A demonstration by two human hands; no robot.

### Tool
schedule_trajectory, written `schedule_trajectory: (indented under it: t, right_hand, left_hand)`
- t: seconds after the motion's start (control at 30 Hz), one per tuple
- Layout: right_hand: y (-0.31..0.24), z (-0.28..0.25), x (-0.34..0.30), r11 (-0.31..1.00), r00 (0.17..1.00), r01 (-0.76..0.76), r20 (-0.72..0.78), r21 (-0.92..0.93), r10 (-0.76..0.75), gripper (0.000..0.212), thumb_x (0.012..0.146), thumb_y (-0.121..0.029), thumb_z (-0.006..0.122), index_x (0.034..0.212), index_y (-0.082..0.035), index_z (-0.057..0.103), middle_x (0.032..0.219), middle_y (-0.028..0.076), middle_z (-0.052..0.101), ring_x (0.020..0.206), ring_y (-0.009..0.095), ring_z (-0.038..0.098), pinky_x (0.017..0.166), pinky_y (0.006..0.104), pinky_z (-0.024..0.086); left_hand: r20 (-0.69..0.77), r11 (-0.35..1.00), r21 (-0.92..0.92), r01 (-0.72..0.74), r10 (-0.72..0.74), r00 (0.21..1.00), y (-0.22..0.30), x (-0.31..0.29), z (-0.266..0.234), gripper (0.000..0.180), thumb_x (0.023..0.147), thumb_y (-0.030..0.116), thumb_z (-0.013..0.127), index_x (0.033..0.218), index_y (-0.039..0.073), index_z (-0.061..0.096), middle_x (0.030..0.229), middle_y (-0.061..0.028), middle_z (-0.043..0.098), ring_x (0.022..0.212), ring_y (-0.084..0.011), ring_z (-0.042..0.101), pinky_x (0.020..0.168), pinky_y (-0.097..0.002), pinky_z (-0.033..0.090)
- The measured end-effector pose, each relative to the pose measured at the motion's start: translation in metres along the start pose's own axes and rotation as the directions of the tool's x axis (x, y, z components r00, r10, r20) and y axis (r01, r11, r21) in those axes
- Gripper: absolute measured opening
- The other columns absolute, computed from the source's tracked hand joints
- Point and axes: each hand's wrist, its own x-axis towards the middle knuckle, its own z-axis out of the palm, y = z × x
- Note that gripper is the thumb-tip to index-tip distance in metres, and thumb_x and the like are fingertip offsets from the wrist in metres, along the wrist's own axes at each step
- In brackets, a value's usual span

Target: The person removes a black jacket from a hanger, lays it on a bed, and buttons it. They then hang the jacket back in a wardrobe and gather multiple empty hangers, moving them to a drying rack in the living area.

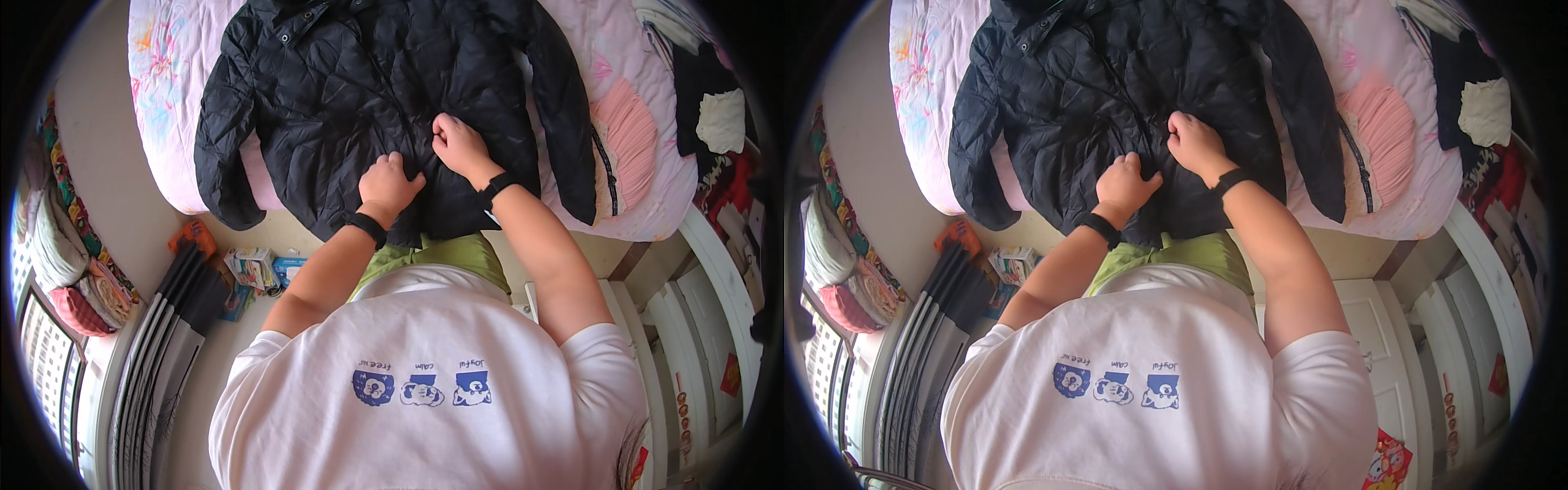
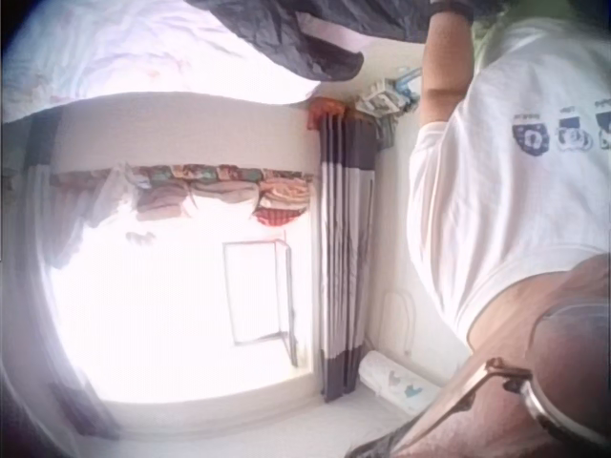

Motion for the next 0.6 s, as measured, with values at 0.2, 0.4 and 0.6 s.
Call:
schedule_trajectory:
  t: [0.2,0.4,0.6]
  right_hand:
    - [0.006,-0.003,-0.020,1.000,0.995,-0.013,0.100,-0.018,0.014,0.008,0.081,-0.011,0.058,0.088,-0.009,0.053,0.090,0.010,0.063,0.085,0.036,0.061,0.070,0.0469,0.050]
    - [0.000,-0.004,-0.030,0.975,0.987,0.129,0.120,-0.182,-0.109,0.022,0.080,-0.026,0.066,0.090,-0.009,0.055,0.089,0.010,0.064,0.081,0.032,0.063,0.068,0.0443,0.050]
    - [-0.001,0.006,-0.051,0.878,0.979,0.094,0.206,-0.469,0.005,0.030,0.079,-0.032,0.070,0.094,-0.008,0.058,0.094,0.010,0.066,0.090,0.031,0.065,0.075,0.0446,0.053]
  left_hand:
    - [0.038,0.930,-0.366,0.010,0.004,0.999,-0.036,-0.011,0.024,0.034,0.080,0.031,0.072,0.095,0.001,0.065,0.083,-0.0122,0.069,0.073,-0.0289,0.066,0.070,-0.0363,0.052]
    - [0.138,0.693,-0.707,0.140,-0.059,0.989,-0.033,-0.035,0.039,0.036,0.083,0.036,0.076,0.088,0.002,0.067,0.075,-0.0090,0.066,0.066,-0.0169,0.062,0.063,-0.0315,0.050]
    - [0.044,0.969,-0.235,0.081,-0.073,0.996,-0.017,-0.037,0.038,0.038,0.080,0.037,0.072,0.078,0.002,0.060,0.076,-0.0170,0.066,0.077,-0.0373,0.064,0.064,-0.0428,0.049]
